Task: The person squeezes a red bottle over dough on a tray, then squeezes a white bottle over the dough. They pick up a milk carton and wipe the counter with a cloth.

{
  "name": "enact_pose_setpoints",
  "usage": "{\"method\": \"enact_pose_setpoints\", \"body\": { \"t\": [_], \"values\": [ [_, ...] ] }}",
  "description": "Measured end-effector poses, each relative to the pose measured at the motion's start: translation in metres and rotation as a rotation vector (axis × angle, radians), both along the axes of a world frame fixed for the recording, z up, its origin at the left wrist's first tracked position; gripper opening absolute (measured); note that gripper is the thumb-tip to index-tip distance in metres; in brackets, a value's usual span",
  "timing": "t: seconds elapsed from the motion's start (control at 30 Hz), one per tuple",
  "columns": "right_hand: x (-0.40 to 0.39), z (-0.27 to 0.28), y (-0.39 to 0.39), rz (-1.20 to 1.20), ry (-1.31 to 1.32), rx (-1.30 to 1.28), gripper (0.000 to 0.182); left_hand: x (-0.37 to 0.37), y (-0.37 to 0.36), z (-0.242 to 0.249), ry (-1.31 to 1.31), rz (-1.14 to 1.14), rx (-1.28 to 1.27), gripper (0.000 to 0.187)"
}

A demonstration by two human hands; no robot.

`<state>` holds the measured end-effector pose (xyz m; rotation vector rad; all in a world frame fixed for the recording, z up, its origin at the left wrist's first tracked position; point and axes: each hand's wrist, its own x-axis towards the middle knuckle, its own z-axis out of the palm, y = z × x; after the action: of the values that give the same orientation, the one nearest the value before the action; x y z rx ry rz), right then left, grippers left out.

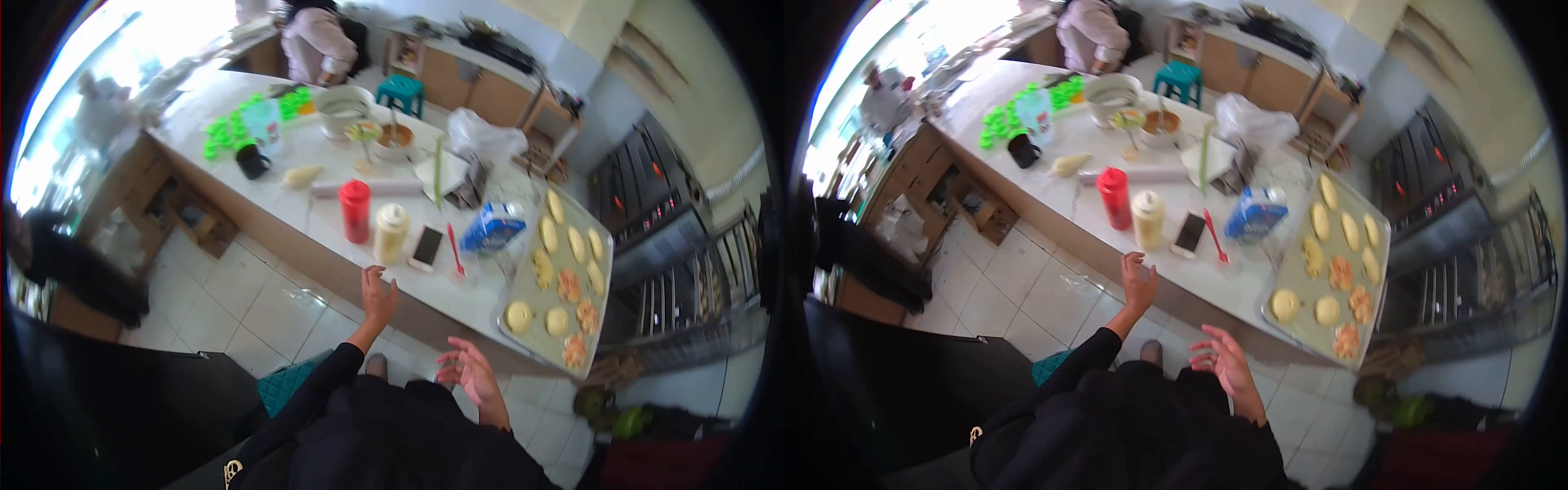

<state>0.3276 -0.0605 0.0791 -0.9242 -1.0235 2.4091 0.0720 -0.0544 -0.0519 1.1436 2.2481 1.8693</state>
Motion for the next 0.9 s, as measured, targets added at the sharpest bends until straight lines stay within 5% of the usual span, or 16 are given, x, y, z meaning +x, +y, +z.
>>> {"method": "enact_pose_setpoints", "body": {
  "t": [0.17,0.23,0.43,0.6,0.9],
  "values": [
    [0.023,-0.005,0.011,-0.086,-0.087,0.098,0.040,0.058,0.007,0.016,0.055,-0.249,0.026,0.047],
    [0.032,0.000,0.017,-0.115,-0.072,0.169,0.039,0.074,0.028,0.027,0.052,-0.347,-0.016,0.069],
    [0.062,-0.005,0.021,-0.203,-0.090,0.162,0.038,0.094,0.092,0.034,0.045,-0.328,-0.007,0.097],
    [0.086,-0.008,0.030,-0.207,-0.157,0.104,0.038,0.097,0.115,0.023,-0.093,-0.258,0.006,0.078],
    [0.111,0.001,0.077,-0.187,-0.132,0.161,0.036,0.042,0.160,0.054,-0.062,0.141,-0.019,0.079]
  ]
}}
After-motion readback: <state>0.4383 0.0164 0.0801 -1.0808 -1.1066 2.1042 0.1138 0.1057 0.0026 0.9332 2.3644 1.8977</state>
